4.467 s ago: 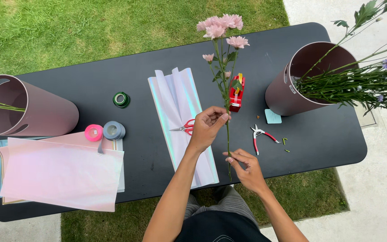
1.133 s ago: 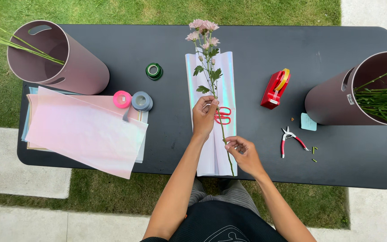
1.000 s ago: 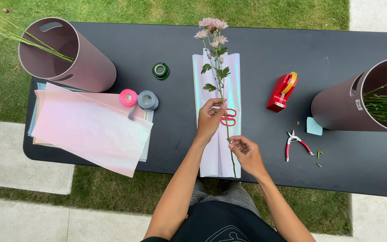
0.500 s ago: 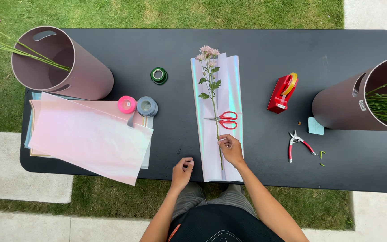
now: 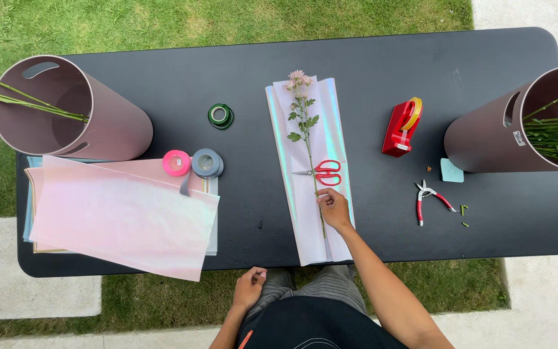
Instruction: The person selects individual flower stems from a bucket, trims the ends using shears, and places them onto a sheet of wrapping paper to form a bouquet.
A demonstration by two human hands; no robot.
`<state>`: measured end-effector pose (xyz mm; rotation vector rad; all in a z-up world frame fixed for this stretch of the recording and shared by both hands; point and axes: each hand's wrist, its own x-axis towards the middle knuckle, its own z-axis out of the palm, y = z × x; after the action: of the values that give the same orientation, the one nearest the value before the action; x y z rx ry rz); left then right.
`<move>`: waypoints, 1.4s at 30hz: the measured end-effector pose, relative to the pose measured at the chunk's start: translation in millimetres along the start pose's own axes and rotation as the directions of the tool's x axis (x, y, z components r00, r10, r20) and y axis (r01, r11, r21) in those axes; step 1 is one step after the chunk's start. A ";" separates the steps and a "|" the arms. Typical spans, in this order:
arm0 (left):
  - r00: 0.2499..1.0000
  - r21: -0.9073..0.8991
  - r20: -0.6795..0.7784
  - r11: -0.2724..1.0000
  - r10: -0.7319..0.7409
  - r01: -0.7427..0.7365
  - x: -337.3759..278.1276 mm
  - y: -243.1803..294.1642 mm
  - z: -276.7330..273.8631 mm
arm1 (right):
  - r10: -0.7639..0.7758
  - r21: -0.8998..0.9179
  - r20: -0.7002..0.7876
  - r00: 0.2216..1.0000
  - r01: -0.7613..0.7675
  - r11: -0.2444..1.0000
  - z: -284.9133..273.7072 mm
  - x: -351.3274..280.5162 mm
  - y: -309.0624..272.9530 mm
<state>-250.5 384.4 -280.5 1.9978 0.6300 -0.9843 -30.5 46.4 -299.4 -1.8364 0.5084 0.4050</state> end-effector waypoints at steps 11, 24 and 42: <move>0.999 0.049 0.048 0.999 0.007 -0.009 5.1 -2.8 -15.2 | -0.002 -0.043 -0.040 0.999 0.000 0.999 -0.4 -8.0 -2.7; 0.999 0.067 0.037 0.997 -0.029 0.026 3.8 4.0 -7.9 | -0.071 -0.114 -0.015 0.997 0.069 0.991 -6.0 -12.7 4.4; 0.999 0.070 0.046 0.997 -0.016 0.013 2.2 10.8 0.5 | 0.090 -0.268 -0.001 0.996 -0.087 0.959 -8.9 -25.4 -7.3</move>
<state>-241.8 378.2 -277.7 2.0278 0.5933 -1.0716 -47.9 43.5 -277.8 -2.0752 0.5510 0.5678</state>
